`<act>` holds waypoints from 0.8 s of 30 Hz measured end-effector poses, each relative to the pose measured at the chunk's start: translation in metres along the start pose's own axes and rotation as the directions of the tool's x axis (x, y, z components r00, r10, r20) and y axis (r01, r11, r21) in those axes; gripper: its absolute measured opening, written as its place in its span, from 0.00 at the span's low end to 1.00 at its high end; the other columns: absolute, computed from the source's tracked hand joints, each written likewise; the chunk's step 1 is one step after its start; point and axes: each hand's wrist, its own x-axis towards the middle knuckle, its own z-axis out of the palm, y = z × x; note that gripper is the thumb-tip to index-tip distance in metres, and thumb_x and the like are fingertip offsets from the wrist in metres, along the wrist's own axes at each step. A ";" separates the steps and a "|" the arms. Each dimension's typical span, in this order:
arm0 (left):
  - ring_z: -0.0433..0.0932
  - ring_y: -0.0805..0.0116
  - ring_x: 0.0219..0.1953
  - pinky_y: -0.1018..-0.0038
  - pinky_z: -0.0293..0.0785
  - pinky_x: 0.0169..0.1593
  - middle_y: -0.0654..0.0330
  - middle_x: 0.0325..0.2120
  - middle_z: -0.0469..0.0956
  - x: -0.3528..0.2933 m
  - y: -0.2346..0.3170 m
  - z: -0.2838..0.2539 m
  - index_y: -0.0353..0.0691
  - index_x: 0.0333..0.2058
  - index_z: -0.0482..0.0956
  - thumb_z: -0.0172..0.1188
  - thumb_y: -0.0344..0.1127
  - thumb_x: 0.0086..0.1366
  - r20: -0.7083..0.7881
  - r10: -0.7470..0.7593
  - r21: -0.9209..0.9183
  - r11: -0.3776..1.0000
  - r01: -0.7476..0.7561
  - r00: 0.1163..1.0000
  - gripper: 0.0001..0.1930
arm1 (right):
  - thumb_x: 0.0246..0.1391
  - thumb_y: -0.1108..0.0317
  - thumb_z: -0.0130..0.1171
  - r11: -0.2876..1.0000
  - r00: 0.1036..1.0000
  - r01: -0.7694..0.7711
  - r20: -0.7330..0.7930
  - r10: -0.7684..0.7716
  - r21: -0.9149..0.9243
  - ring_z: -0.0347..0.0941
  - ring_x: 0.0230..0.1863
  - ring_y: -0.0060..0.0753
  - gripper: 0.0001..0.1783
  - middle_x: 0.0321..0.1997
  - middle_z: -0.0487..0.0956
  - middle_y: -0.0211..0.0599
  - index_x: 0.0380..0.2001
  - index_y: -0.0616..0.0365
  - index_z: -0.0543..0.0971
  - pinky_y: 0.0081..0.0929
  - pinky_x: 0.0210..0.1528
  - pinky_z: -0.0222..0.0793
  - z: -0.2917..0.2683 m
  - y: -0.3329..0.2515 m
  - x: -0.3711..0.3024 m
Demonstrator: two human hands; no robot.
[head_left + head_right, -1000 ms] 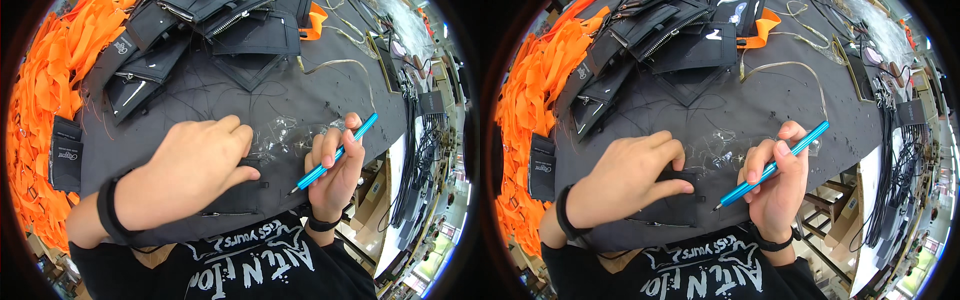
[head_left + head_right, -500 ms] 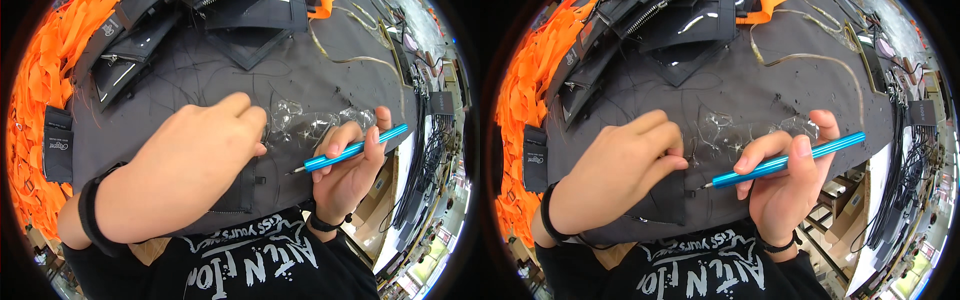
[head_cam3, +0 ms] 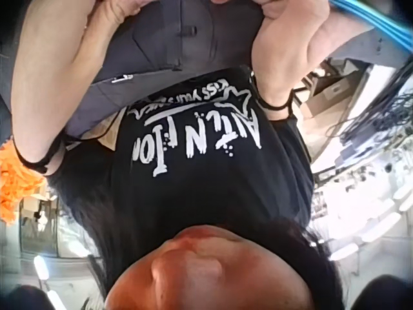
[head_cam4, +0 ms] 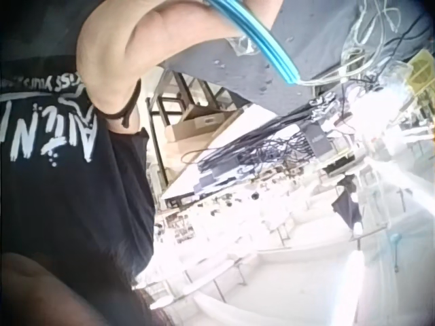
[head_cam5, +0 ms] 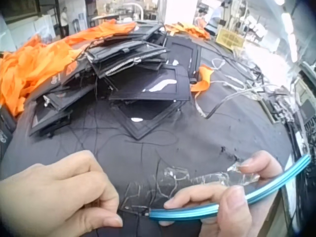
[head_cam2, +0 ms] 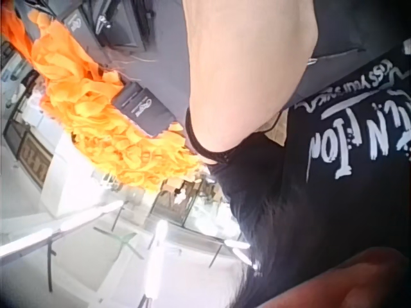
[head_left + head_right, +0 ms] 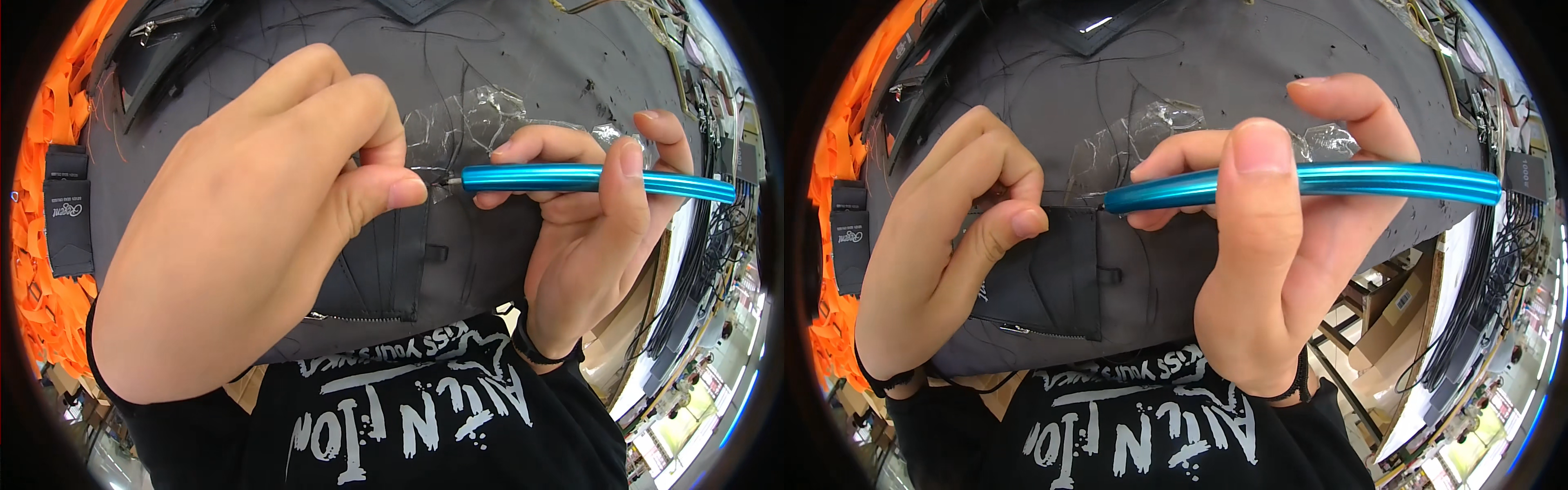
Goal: The recorder is assembling small leather cardholders or pouches by cleaning edges and checking the zippers.
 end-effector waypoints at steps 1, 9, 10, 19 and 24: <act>0.62 0.69 0.27 0.78 0.59 0.32 0.60 0.25 0.63 0.002 -0.003 0.000 0.34 0.26 0.66 0.55 0.30 0.59 0.029 0.005 -0.004 1.000 -0.004 1.000 0.08 | 0.63 0.61 0.33 1.000 1.000 -0.006 -0.005 0.006 0.021 0.72 0.19 0.41 0.17 0.26 0.75 0.60 0.51 0.56 0.53 0.29 0.27 0.72 0.002 -0.002 0.000; 0.62 0.68 0.27 0.78 0.59 0.32 0.59 0.25 0.63 -0.005 -0.011 -0.002 0.34 0.26 0.66 0.54 0.32 0.60 0.044 0.007 0.020 1.000 -0.008 0.999 0.09 | 0.63 0.60 0.33 0.998 0.999 -0.040 0.025 0.039 0.038 0.72 0.19 0.41 0.16 0.26 0.76 0.59 0.50 0.56 0.53 0.28 0.28 0.72 0.005 -0.005 -0.002; 0.62 0.68 0.27 0.78 0.59 0.32 0.59 0.25 0.63 -0.004 -0.011 -0.002 0.34 0.26 0.66 0.54 0.32 0.60 0.043 0.008 0.024 1.000 -0.009 0.999 0.09 | 0.63 0.60 0.33 0.999 0.999 -0.045 0.019 0.044 0.032 0.72 0.19 0.41 0.16 0.26 0.76 0.59 0.50 0.56 0.53 0.28 0.28 0.72 0.005 -0.005 -0.002; 0.63 0.69 0.27 0.78 0.60 0.32 0.59 0.25 0.63 -0.004 -0.010 -0.002 0.34 0.26 0.66 0.54 0.33 0.60 0.037 0.009 0.038 0.999 -0.011 0.999 0.10 | 0.64 0.60 0.31 0.989 0.995 -0.060 -0.083 0.049 -0.137 0.72 0.19 0.41 0.16 0.27 0.76 0.60 0.50 0.57 0.53 0.28 0.28 0.72 -0.008 0.012 -0.002; 0.63 0.69 0.27 0.78 0.60 0.32 0.60 0.25 0.63 -0.004 -0.009 -0.002 0.34 0.26 0.66 0.54 0.35 0.61 0.041 0.001 0.053 0.999 -0.003 0.999 0.11 | 0.64 0.61 0.31 0.990 0.993 -0.058 -0.106 0.044 -0.130 0.72 0.19 0.41 0.16 0.27 0.76 0.60 0.51 0.57 0.53 0.28 0.28 0.72 -0.015 0.017 -0.002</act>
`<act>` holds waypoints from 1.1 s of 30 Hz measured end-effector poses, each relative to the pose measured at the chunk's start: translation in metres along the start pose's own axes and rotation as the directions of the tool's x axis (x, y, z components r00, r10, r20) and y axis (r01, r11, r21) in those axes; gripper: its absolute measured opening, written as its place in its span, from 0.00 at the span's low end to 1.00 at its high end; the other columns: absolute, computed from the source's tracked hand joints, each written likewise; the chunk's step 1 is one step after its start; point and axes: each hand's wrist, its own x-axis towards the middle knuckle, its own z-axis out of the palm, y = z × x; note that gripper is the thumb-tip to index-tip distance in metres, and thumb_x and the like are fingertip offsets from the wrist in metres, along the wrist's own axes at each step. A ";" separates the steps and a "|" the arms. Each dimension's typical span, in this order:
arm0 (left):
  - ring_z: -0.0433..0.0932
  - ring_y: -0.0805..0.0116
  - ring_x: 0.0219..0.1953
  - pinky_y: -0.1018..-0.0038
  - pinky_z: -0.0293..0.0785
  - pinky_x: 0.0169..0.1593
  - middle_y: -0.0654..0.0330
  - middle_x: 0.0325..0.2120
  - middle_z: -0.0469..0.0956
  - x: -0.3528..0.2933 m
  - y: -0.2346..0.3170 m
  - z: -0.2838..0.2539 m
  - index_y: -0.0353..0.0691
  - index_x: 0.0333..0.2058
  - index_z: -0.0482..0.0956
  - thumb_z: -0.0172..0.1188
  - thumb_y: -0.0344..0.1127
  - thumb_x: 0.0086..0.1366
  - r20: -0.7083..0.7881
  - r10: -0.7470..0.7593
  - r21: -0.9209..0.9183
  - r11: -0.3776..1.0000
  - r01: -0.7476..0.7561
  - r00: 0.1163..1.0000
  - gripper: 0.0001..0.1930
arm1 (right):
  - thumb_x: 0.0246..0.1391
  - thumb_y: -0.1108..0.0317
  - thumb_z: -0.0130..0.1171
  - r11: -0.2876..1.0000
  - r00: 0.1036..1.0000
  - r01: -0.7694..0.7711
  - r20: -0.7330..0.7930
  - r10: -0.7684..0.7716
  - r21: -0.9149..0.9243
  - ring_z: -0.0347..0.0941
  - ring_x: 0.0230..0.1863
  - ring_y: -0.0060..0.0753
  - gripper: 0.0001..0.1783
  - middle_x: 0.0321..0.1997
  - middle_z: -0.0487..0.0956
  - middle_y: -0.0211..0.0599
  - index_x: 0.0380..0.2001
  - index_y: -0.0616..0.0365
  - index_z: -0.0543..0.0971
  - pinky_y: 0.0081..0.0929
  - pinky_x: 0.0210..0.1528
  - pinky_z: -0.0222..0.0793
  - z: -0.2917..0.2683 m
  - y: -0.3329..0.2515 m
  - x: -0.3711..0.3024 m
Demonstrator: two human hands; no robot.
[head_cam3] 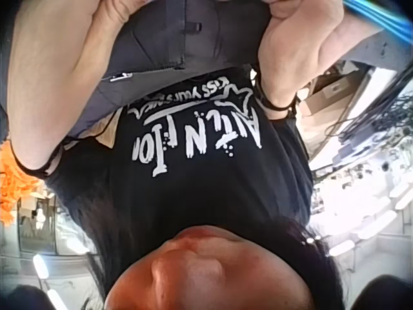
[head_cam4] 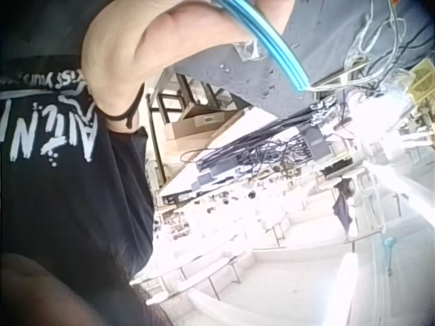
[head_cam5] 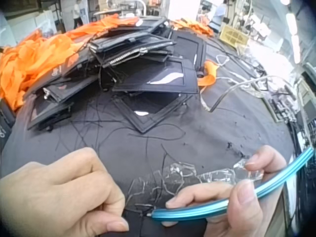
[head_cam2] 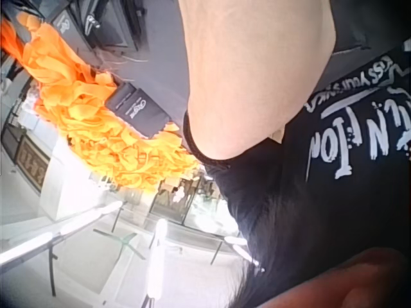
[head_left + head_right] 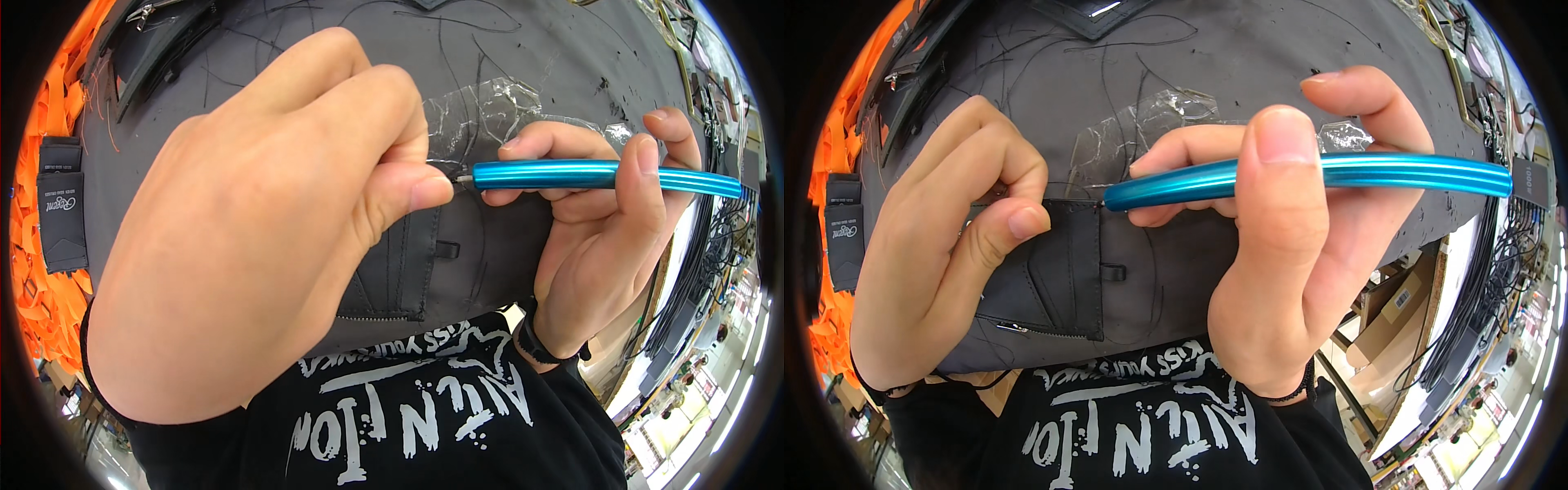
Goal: The recorder is assembling small leather cardholders or pouches by cleaning edges and checking the zippers.
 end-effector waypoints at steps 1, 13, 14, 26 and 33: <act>0.62 0.69 0.27 0.78 0.60 0.32 0.60 0.25 0.62 0.000 0.000 0.000 0.34 0.26 0.66 0.54 0.35 0.61 0.000 -0.002 0.001 1.000 0.002 1.000 0.11 | 0.64 0.61 0.31 1.000 1.000 -0.001 -0.001 0.001 -0.008 0.72 0.19 0.41 0.16 0.27 0.76 0.60 0.51 0.57 0.53 0.28 0.28 0.72 0.000 -0.001 0.000; 0.61 0.69 0.26 0.79 0.58 0.31 0.59 0.25 0.61 0.002 0.002 0.002 0.34 0.26 0.65 0.52 0.34 0.62 0.021 -0.002 -0.022 1.000 0.002 1.000 0.10 | 0.63 0.61 0.32 0.998 0.998 0.061 -0.005 -0.061 0.011 0.72 0.19 0.41 0.16 0.26 0.76 0.60 0.50 0.56 0.53 0.28 0.27 0.73 0.005 0.000 -0.002; 0.61 0.69 0.26 0.79 0.58 0.31 0.59 0.25 0.61 0.003 0.003 0.003 0.34 0.26 0.65 0.52 0.34 0.62 0.026 0.001 -0.033 0.999 0.000 1.000 0.10 | 0.63 0.61 0.32 0.997 0.997 0.074 -0.016 -0.074 0.003 0.72 0.18 0.41 0.16 0.26 0.76 0.60 0.50 0.56 0.53 0.28 0.27 0.73 0.006 0.001 -0.003; 0.69 0.63 0.29 0.72 0.66 0.32 0.58 0.31 0.65 -0.023 0.018 -0.004 0.39 0.32 0.74 0.67 0.40 0.36 0.210 0.182 0.243 0.942 -0.231 0.961 0.21 | 0.64 0.61 0.32 0.881 0.998 0.044 0.019 -0.060 0.471 0.58 0.11 0.27 0.13 0.22 0.73 0.41 0.47 0.49 0.61 0.25 0.12 0.57 -0.019 -0.003 0.005; 0.68 0.67 0.25 0.73 0.64 0.28 0.63 0.26 0.66 -0.012 0.004 0.009 0.41 0.27 0.76 0.66 0.29 0.38 -0.068 0.213 0.441 0.883 -0.163 0.975 0.13 | 0.64 0.61 0.30 0.894 0.993 0.066 0.056 -0.101 0.444 0.53 0.09 0.22 0.18 0.17 0.69 0.36 0.54 0.51 0.60 0.21 0.07 0.53 -0.023 0.001 0.003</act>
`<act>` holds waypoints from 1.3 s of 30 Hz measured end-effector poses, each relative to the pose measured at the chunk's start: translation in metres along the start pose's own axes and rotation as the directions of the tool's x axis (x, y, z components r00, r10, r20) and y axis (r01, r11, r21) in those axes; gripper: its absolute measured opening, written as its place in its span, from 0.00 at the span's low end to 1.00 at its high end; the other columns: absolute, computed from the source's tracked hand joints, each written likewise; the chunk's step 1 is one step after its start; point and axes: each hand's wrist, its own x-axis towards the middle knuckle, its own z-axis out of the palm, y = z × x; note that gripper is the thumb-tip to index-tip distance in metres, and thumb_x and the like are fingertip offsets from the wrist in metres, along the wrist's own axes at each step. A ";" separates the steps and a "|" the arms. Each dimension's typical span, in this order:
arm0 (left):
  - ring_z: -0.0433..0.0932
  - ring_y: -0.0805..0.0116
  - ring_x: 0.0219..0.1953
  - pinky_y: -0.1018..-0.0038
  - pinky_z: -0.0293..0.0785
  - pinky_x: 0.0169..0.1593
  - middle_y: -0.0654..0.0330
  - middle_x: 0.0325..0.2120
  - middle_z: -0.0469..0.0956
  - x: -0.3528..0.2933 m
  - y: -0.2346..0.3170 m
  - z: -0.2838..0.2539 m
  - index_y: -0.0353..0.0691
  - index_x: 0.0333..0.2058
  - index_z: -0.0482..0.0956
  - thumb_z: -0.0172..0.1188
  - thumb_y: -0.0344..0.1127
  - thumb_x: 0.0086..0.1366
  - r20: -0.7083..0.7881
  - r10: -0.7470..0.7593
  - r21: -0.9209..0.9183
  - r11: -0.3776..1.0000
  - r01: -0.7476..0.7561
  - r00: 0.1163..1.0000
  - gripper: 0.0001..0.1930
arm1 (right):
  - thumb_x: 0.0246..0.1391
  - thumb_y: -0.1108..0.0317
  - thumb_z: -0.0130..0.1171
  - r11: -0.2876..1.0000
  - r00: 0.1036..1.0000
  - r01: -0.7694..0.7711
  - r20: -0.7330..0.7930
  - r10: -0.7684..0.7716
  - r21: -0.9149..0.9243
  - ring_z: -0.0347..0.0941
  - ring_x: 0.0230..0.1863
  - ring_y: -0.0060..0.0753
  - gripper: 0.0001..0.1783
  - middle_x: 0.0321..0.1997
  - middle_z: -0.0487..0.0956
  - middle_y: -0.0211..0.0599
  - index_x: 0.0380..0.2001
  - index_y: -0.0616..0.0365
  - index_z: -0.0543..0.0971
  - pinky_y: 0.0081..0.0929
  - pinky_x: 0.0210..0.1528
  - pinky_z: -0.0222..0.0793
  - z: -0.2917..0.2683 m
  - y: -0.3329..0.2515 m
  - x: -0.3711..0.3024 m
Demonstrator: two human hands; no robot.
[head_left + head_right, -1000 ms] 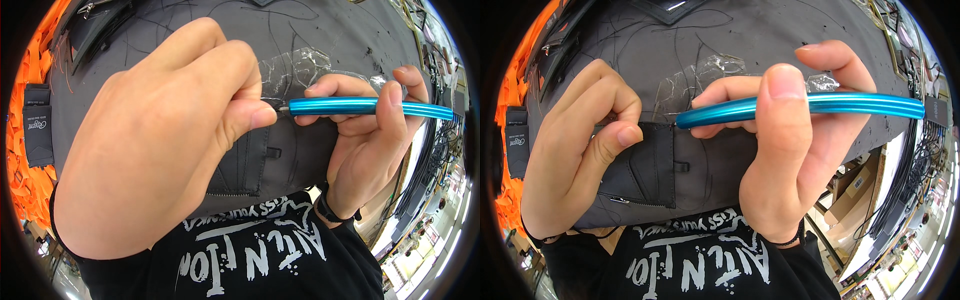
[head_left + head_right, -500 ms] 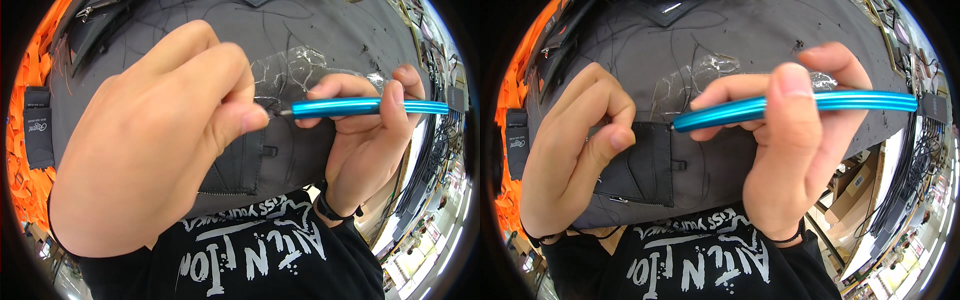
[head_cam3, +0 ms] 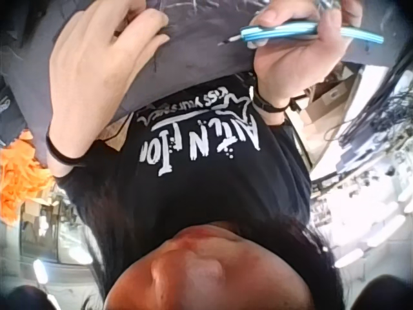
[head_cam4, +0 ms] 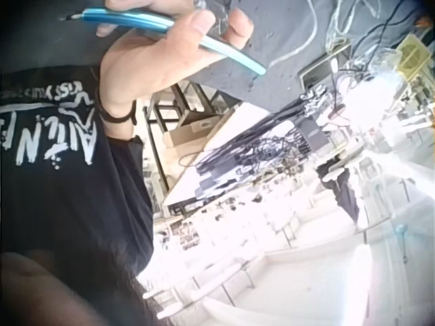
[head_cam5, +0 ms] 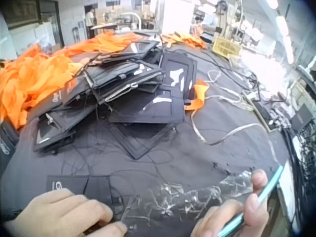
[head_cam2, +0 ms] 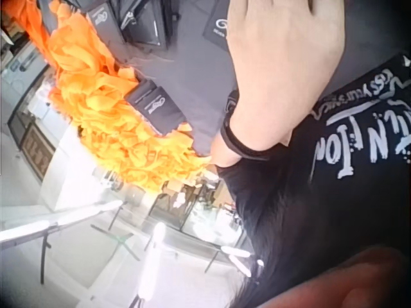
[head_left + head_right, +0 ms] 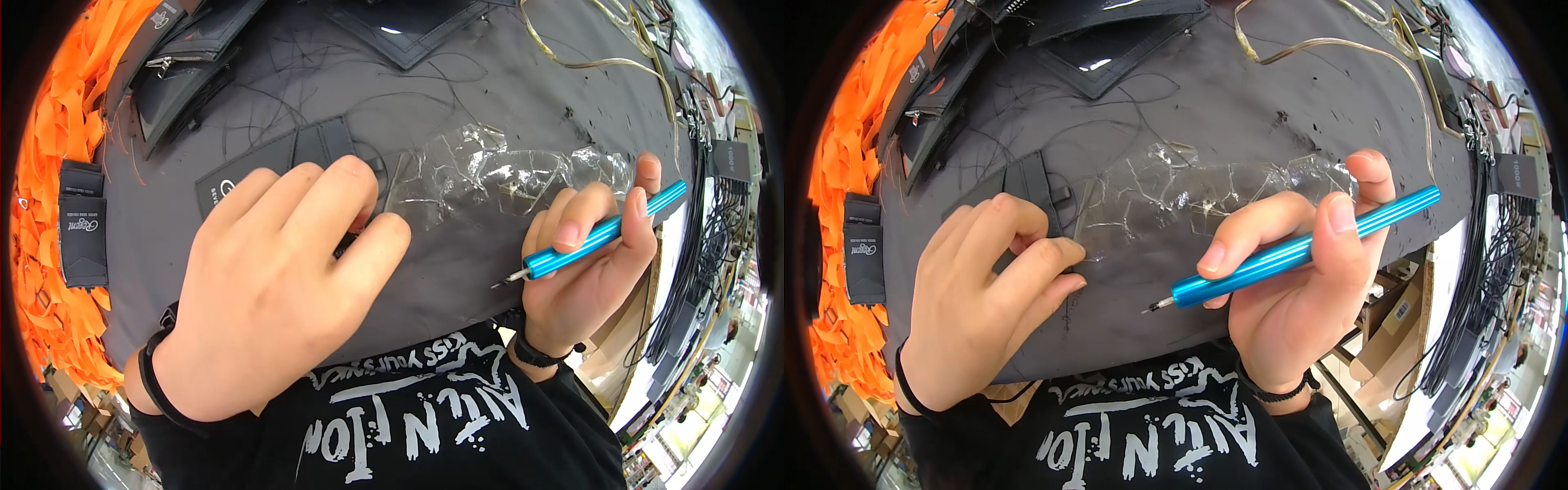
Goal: The recorder is assembling small leather cardholders or pouches by cleaning edges and checking the zippers.
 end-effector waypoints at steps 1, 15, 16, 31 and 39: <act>0.69 0.67 0.25 0.73 0.64 0.28 0.62 0.26 0.66 0.000 -0.003 -0.003 0.40 0.27 0.75 0.66 0.28 0.39 0.023 0.004 -0.024 1.000 -0.004 1.000 0.12 | 0.64 0.61 0.30 1.000 1.000 -0.003 -0.013 0.003 -0.016 0.54 0.09 0.22 0.18 0.18 0.70 0.37 0.55 0.52 0.59 0.21 0.08 0.54 0.002 0.000 0.000; 0.68 0.70 0.27 0.79 0.65 0.32 0.58 0.27 0.66 0.003 -0.023 -0.011 0.32 0.27 0.70 0.57 0.22 0.54 0.126 -0.171 -0.537 0.817 0.212 0.977 0.04 | 0.62 0.59 0.44 0.935 0.995 0.023 0.104 0.015 -0.354 0.64 0.13 0.26 0.26 0.23 0.72 0.44 0.56 0.59 0.52 0.20 0.17 0.66 0.039 0.013 -0.007; 0.68 0.70 0.27 0.79 0.64 0.32 0.58 0.27 0.66 0.001 -0.021 -0.010 0.32 0.27 0.70 0.57 0.22 0.54 0.091 -0.185 -0.548 0.811 0.204 0.979 0.04 | 0.62 0.59 0.44 0.929 0.994 0.016 0.104 0.024 -0.369 0.64 0.13 0.26 0.22 0.23 0.72 0.43 0.53 0.59 0.55 0.19 0.17 0.66 0.039 0.013 -0.007; 0.66 0.73 0.26 0.81 0.63 0.31 0.59 0.27 0.65 0.006 -0.034 -0.004 0.31 0.27 0.70 0.55 0.27 0.58 0.097 -0.139 -0.546 0.821 0.170 0.986 0.06 | 0.65 0.54 0.36 0.862 0.998 -0.039 0.030 0.063 -0.505 0.70 0.16 0.34 0.18 0.24 0.75 0.54 0.44 0.59 0.55 0.23 0.21 0.70 0.039 0.021 -0.005; 0.66 0.74 0.26 0.81 0.63 0.30 0.60 0.26 0.65 -0.002 -0.021 0.004 0.32 0.27 0.70 0.55 0.29 0.58 -0.081 -0.180 -0.553 0.826 0.106 0.980 0.07 | 0.65 0.56 0.36 0.771 0.952 0.236 0.301 -0.061 -0.591 0.71 0.15 0.35 0.18 0.24 0.76 0.57 0.44 0.62 0.55 0.21 0.20 0.71 0.039 0.024 -0.005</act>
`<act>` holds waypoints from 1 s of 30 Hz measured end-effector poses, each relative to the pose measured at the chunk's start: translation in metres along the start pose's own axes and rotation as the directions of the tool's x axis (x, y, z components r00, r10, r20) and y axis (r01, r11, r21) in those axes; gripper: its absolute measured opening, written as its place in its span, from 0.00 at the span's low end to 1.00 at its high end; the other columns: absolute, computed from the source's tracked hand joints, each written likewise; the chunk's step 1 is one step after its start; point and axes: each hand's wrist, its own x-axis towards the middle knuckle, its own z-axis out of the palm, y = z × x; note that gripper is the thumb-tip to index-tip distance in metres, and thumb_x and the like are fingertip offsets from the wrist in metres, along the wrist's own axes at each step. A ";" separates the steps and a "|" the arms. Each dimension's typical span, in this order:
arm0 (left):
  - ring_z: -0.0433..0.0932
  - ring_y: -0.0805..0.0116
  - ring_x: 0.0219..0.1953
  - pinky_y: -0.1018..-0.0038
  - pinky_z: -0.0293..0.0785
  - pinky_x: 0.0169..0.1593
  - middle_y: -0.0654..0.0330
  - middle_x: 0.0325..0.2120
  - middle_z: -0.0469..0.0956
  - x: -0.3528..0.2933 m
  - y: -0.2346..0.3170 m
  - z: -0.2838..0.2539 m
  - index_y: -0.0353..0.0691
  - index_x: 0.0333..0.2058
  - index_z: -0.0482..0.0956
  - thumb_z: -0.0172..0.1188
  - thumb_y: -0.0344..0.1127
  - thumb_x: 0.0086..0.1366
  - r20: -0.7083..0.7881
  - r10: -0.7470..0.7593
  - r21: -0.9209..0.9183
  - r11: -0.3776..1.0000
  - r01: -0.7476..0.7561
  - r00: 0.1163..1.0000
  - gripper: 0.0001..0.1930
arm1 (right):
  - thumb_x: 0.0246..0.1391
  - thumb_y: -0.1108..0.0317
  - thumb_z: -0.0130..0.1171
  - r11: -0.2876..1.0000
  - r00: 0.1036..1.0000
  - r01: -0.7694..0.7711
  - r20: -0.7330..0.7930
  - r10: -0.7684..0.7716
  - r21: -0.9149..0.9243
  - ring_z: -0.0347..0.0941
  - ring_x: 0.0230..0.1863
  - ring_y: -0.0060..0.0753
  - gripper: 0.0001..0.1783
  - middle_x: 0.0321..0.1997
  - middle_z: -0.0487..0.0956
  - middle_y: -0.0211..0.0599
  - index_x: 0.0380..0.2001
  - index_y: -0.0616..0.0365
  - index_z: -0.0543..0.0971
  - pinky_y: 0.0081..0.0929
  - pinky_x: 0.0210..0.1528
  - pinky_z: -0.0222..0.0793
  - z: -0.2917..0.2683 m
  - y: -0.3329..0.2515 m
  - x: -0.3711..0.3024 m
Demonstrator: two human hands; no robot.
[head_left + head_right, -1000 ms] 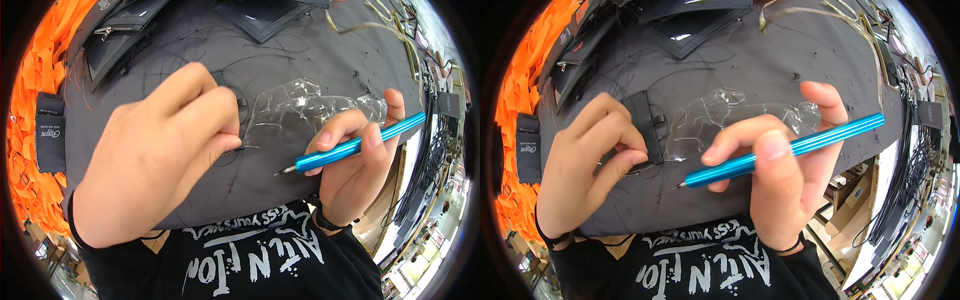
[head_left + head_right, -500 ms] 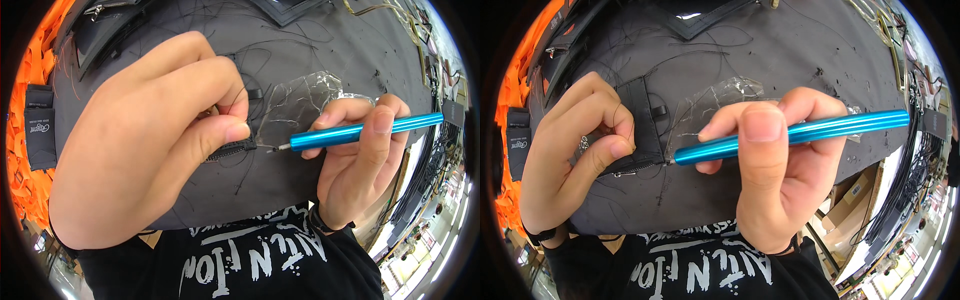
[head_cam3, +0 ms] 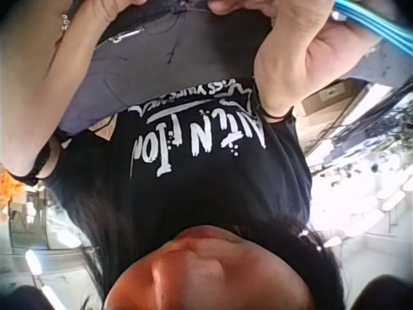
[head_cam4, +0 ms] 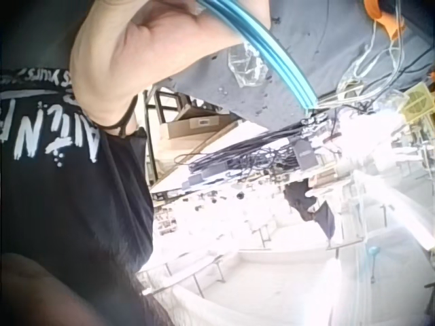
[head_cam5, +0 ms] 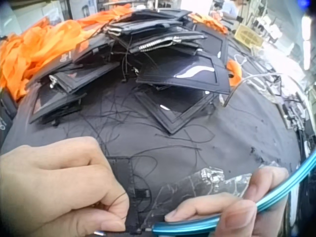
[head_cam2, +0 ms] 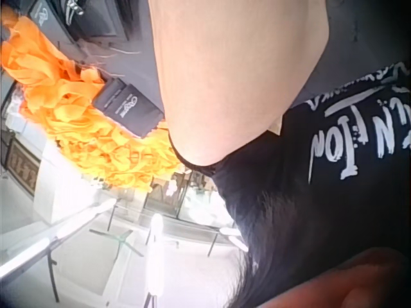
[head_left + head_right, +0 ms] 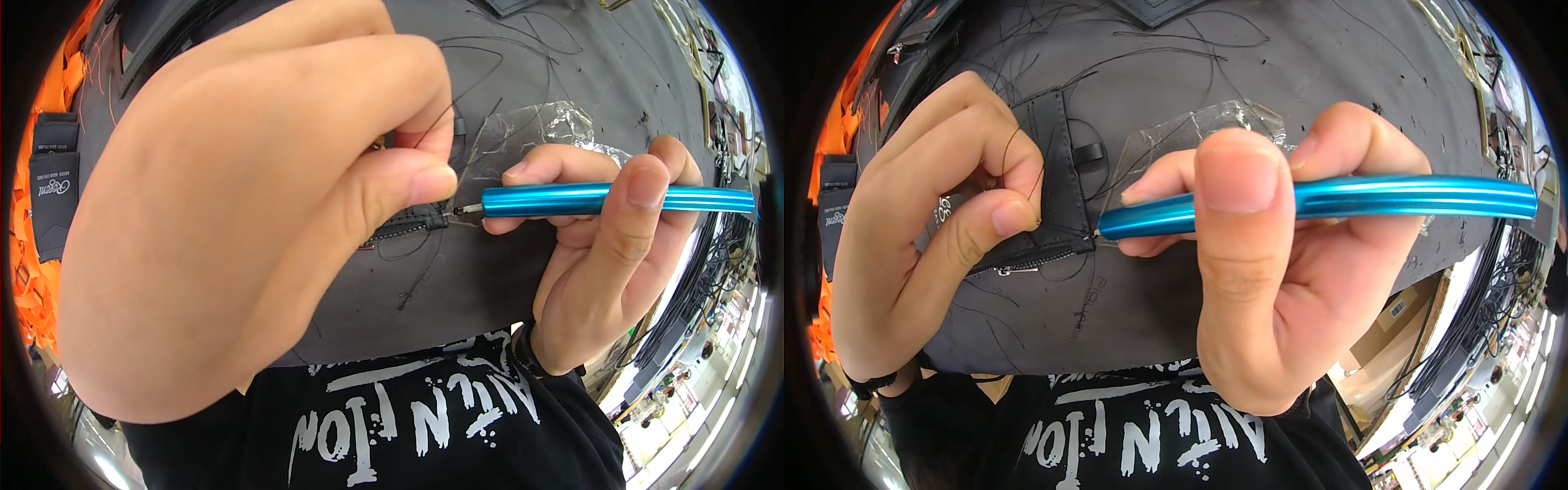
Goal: The recorder is assembling small leather cardholders or pouches by cleaning edges and checking the zippers.
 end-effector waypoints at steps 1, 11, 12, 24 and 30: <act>0.66 0.74 0.26 0.81 0.63 0.30 0.60 0.26 0.65 0.001 -0.001 0.001 0.32 0.27 0.70 0.55 0.29 0.58 0.003 0.003 0.001 1.000 -0.003 1.000 0.07 | 0.65 0.56 0.36 1.000 1.000 0.012 0.007 -0.012 -0.004 0.71 0.15 0.35 0.18 0.24 0.76 0.57 0.44 0.62 0.55 0.21 0.20 0.71 -0.001 0.002 0.000; 0.66 0.74 0.26 0.81 0.62 0.30 0.60 0.26 0.65 0.010 -0.005 -0.009 0.32 0.27 0.70 0.55 0.30 0.59 0.154 -0.067 0.043 0.997 0.061 0.986 0.07 | 0.65 0.57 0.36 0.945 0.936 -0.318 -0.136 0.326 0.075 0.71 0.15 0.35 0.17 0.24 0.76 0.58 0.43 0.62 0.55 0.21 0.20 0.72 -0.001 -0.004 0.002; 0.66 0.74 0.26 0.81 0.62 0.30 0.60 0.26 0.65 0.013 -0.006 -0.011 0.32 0.27 0.70 0.55 0.30 0.59 0.186 -0.082 0.051 0.996 0.073 0.979 0.07 | 0.65 0.57 0.36 0.944 0.932 -0.321 -0.156 0.329 0.073 0.71 0.15 0.35 0.17 0.24 0.76 0.57 0.43 0.62 0.55 0.21 0.20 0.72 -0.001 -0.003 0.001; 0.66 0.73 0.27 0.81 0.63 0.32 0.59 0.27 0.65 0.002 0.006 -0.001 0.31 0.28 0.69 0.53 0.29 0.60 0.029 -0.055 0.012 0.998 0.054 0.998 0.06 | 0.65 0.57 0.37 0.959 0.963 -0.228 -0.108 0.248 0.169 0.70 0.16 0.34 0.17 0.24 0.76 0.54 0.42 0.61 0.55 0.22 0.22 0.72 0.002 -0.007 0.003; 0.66 0.73 0.27 0.81 0.64 0.32 0.58 0.28 0.65 0.003 -0.003 -0.001 0.31 0.28 0.69 0.53 0.28 0.61 0.041 -0.004 -0.032 0.999 0.005 0.999 0.06 | 0.65 0.58 0.37 0.962 0.968 -0.216 -0.090 0.233 0.169 0.71 0.17 0.33 0.16 0.25 0.76 0.54 0.43 0.61 0.55 0.22 0.23 0.72 0.000 -0.005 0.004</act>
